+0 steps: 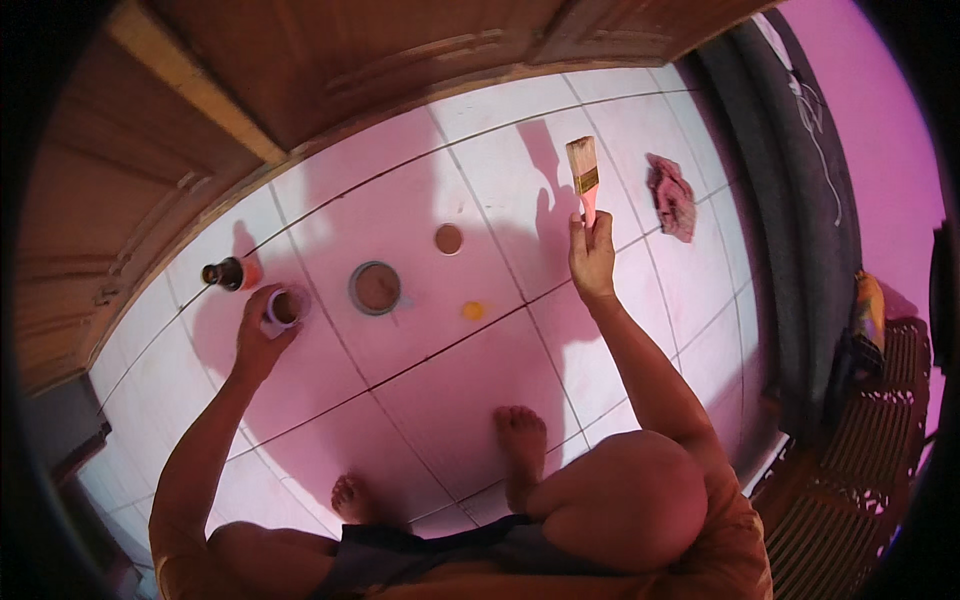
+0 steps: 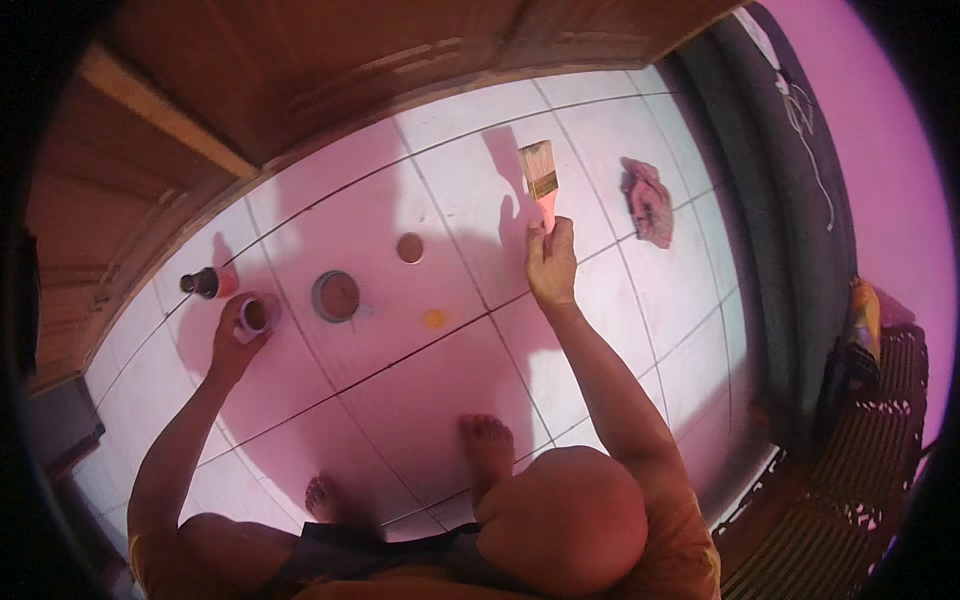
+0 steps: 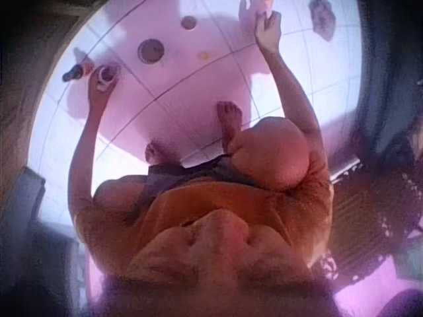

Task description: The person mixes liquid from a small bottle into a cup containing brown liquid using a small stick, and then dips a brush into the mixture.

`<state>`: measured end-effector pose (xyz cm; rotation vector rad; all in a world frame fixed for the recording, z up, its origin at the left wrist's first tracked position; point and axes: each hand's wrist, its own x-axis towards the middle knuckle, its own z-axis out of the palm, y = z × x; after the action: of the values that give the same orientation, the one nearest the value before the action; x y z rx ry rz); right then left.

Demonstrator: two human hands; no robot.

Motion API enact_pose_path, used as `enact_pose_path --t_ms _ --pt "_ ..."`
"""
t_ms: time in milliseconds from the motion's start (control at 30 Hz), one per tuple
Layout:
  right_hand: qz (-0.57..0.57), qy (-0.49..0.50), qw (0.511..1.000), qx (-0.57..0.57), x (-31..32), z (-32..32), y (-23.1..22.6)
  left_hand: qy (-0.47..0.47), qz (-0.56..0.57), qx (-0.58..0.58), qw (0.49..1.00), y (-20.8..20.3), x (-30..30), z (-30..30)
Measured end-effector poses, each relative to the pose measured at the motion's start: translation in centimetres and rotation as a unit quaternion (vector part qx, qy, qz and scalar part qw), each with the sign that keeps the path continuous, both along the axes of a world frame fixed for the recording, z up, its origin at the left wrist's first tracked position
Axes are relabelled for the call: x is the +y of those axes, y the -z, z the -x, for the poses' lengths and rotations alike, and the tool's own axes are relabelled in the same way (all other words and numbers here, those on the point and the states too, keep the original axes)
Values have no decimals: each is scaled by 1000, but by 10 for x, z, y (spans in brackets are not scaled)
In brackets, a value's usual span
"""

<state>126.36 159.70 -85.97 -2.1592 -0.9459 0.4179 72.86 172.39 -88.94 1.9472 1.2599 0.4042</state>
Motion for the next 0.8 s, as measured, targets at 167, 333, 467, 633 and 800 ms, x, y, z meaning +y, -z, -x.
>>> enact_pose_path --t_ms 167,333,467,633,800 --pt "-40 119 983 -137 -27 -96 22 -11 12 -30 999 6 -3 2" --pt "25 239 932 -271 -57 -204 56 -6 5 -39 999 3 -2 -3" --pt "95 263 931 -233 -80 -246 71 -11 29 -39 999 3 -2 -13" --pt "157 223 936 -225 -71 -230 69 -24 21 -31 999 -2 -10 0" --pt "119 250 932 -233 -98 -244 72 -10 41 -63 997 7 -4 -5"
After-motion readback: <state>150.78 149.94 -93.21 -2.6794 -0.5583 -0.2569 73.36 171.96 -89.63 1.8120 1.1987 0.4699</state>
